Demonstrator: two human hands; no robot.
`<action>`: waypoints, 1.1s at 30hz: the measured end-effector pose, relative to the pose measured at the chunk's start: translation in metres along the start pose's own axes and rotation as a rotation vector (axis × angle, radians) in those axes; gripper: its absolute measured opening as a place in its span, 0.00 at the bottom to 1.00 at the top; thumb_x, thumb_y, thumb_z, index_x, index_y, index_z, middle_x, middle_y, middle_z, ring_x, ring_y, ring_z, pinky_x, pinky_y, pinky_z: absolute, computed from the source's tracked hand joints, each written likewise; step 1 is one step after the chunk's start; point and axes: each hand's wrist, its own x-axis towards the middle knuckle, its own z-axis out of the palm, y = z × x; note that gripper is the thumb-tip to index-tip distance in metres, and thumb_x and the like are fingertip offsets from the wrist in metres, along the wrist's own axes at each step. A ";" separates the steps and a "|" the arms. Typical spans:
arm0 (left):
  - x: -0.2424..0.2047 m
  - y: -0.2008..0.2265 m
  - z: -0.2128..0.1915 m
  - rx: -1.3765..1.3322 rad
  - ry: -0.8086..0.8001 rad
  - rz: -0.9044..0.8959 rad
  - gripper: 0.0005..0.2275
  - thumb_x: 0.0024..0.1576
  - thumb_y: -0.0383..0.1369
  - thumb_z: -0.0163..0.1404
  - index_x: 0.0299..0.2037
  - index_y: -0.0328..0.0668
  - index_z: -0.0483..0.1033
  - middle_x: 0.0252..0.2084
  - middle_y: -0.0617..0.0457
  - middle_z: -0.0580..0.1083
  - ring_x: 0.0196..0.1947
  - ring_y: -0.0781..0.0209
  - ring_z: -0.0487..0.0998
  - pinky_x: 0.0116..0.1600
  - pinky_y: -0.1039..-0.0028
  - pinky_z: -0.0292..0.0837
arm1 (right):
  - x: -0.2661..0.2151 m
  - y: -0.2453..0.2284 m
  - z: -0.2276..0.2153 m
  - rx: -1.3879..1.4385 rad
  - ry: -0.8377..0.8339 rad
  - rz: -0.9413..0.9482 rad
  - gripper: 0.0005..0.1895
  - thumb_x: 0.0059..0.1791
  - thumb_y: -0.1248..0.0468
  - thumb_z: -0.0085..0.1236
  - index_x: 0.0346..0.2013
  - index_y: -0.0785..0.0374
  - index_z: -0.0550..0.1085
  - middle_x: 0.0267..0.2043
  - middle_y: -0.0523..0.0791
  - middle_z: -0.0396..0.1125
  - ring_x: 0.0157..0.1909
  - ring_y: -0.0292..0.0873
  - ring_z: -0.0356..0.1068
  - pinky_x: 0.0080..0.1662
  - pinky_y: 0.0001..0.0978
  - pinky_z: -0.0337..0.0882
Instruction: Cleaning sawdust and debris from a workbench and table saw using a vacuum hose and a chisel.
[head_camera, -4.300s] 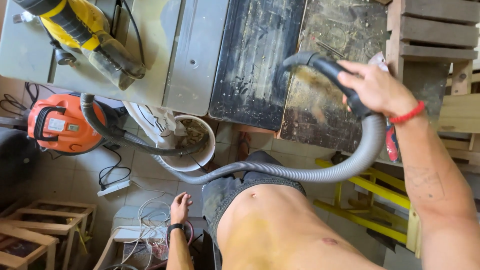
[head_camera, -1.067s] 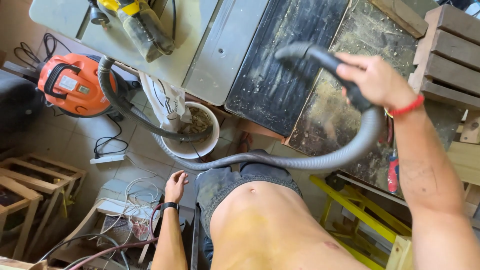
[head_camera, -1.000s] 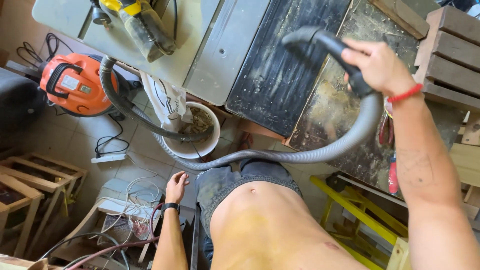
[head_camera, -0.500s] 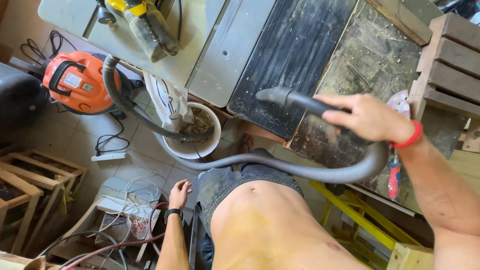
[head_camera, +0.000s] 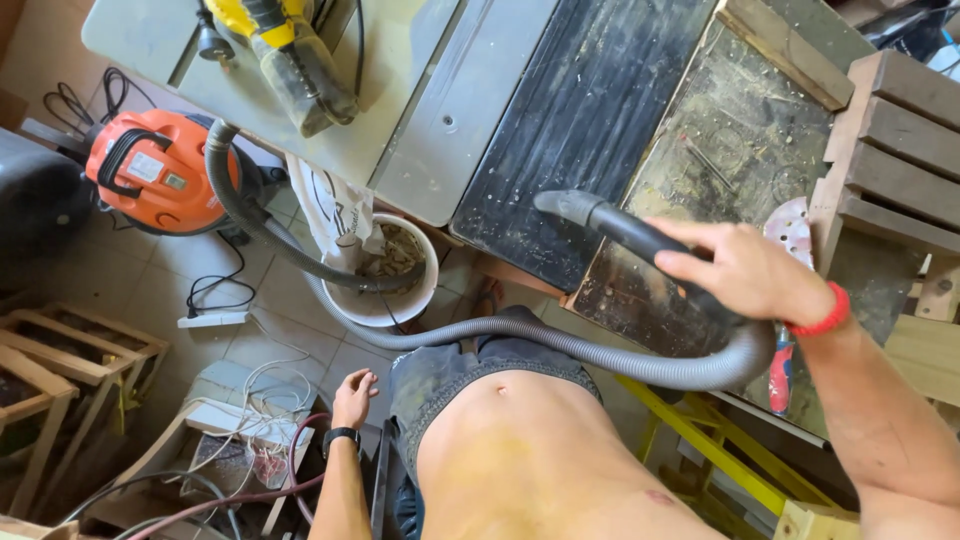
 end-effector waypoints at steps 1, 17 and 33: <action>0.002 -0.003 0.001 -0.007 -0.013 -0.013 0.17 0.58 0.40 0.47 0.52 0.40 0.75 0.45 0.49 0.80 0.36 0.60 0.82 0.50 0.73 0.70 | 0.004 0.000 -0.003 0.058 0.004 -0.069 0.31 0.51 0.53 0.39 0.71 0.40 0.58 0.23 0.44 0.73 0.19 0.37 0.70 0.26 0.28 0.71; -0.013 0.021 0.011 -0.004 0.020 -0.024 0.17 0.58 0.40 0.46 0.54 0.43 0.75 0.46 0.51 0.80 0.40 0.60 0.82 0.53 0.71 0.67 | 0.140 0.039 -0.097 0.637 0.399 -0.170 0.24 0.54 0.65 0.46 0.66 0.65 0.64 0.44 0.58 0.68 0.25 0.43 0.68 0.25 0.32 0.74; -0.014 0.029 0.035 -0.169 0.063 -0.043 0.16 0.59 0.37 0.47 0.53 0.39 0.75 0.47 0.47 0.79 0.40 0.57 0.81 0.49 0.73 0.69 | 0.211 0.076 -0.159 0.788 0.454 -0.214 0.09 0.55 0.61 0.50 0.38 0.65 0.69 0.27 0.51 0.65 0.23 0.43 0.69 0.23 0.35 0.74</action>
